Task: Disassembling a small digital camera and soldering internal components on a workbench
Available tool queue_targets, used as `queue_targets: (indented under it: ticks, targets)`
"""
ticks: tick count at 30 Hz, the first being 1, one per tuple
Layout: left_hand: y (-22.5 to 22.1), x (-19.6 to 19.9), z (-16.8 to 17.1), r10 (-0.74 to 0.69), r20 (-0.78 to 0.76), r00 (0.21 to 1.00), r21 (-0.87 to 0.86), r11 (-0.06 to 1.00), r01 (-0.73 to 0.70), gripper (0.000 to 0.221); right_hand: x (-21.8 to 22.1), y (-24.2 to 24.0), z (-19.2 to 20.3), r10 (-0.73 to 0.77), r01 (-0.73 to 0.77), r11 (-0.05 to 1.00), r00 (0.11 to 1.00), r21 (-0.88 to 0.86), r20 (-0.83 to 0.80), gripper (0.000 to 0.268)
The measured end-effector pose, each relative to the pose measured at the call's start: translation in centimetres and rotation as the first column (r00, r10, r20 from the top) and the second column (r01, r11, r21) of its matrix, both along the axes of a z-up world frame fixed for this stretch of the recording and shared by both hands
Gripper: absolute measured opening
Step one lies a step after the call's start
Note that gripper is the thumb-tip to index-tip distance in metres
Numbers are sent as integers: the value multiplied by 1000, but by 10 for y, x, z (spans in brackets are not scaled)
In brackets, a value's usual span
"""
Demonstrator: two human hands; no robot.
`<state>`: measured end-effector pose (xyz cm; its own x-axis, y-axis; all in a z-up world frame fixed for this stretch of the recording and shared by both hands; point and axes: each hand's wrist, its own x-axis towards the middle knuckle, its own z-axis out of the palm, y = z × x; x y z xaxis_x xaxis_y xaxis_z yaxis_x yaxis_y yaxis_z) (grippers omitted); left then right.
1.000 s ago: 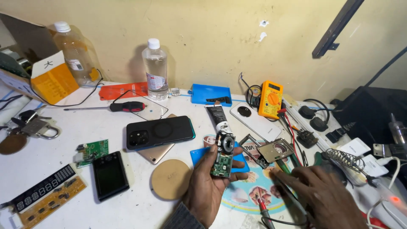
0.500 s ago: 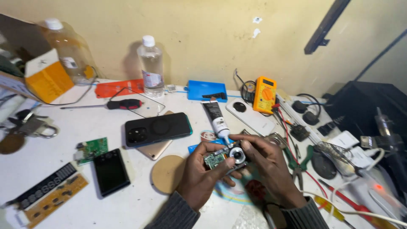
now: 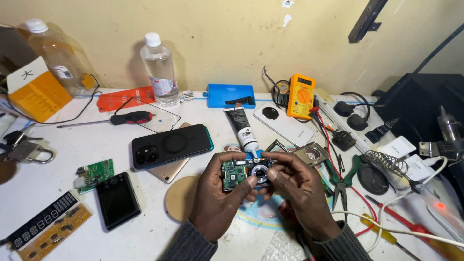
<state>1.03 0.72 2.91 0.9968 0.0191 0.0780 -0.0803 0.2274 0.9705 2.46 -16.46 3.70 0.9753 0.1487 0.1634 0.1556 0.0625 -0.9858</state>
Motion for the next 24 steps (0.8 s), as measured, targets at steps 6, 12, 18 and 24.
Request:
queue_targets:
  ticks: [6, 12, 18, 24]
  targets:
    - [-2, -5, 3, 49, -41, 998, 79, 996, -46, 32, 1, 0, -4, -23, 23, 999, 1000, -38, 17, 39]
    - [-4, -5, 1, 108, -46, 993, 149, 984, -100, 30, 2, 0, -6, -18, 18, 1000, 1000, -17, -7, 41]
    - [-5, -6, 6, 118, -95, 988, 171, 980, -101, 30, -1, 1, -2, -27, 23, 998, 998, -53, -65, 45]
    - [-5, -8, 3, 79, -98, 992, 162, 985, -62, 35, -2, 2, -3, -23, 22, 999, 999, -34, -44, 41]
